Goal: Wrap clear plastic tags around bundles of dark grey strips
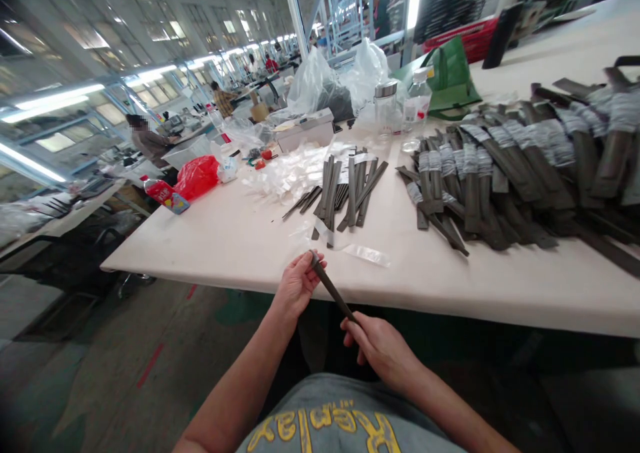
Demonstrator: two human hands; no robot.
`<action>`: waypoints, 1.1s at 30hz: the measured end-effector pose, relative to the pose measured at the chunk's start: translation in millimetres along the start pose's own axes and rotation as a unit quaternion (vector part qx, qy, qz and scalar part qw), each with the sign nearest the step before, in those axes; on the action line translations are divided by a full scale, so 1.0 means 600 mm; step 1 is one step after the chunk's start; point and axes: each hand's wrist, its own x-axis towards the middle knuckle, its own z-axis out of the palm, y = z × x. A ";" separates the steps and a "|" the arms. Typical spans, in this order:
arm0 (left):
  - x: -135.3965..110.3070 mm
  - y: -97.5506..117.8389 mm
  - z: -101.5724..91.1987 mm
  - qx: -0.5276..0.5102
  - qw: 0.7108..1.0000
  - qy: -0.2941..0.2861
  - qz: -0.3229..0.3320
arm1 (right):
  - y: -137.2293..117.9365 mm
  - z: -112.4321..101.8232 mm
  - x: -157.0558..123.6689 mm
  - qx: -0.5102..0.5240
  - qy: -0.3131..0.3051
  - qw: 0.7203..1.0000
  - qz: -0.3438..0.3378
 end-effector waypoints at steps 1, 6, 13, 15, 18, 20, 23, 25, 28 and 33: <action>-0.006 -0.010 -0.001 0.012 1.000 -0.009 -0.003 | 0.007 0.002 -0.007 0.003 0.001 1.000 0.011; -0.062 -0.076 -0.001 0.141 0.968 -0.182 -0.096 | 0.001 -0.009 -0.014 0.026 0.043 0.999 -0.010; -0.039 -0.004 0.015 0.037 0.997 -0.066 0.035 | -0.022 -0.002 -0.017 0.030 -0.043 0.998 -0.024; -0.039 0.000 0.016 0.042 0.997 -0.049 0.050 | -0.023 0.005 -0.012 0.033 -0.044 0.998 -0.027; -0.061 -0.026 0.009 0.073 0.995 -0.062 0.021 | -0.027 0.007 0.001 0.026 -0.024 0.999 -0.037; -0.075 -0.039 0.002 0.103 0.992 -0.077 0.005 | -0.029 0.005 0.008 0.015 -0.020 0.999 -0.046; -0.075 -0.024 -0.006 0.089 0.993 -0.064 0.044 | -0.026 0.006 0.014 -0.013 -0.029 0.998 -0.057; -0.064 0.000 -0.009 0.044 0.994 -0.019 0.100 | -0.021 0.010 0.016 -0.030 -0.042 0.997 -0.056; -0.057 0.013 -0.015 0.034 0.992 0.011 0.124 | -0.019 0.014 0.021 -0.043 -0.051 0.996 -0.054; -0.077 -0.021 -0.030 0.080 0.995 -0.027 0.050 | -0.030 0.007 0.030 -0.068 -0.039 0.995 -0.065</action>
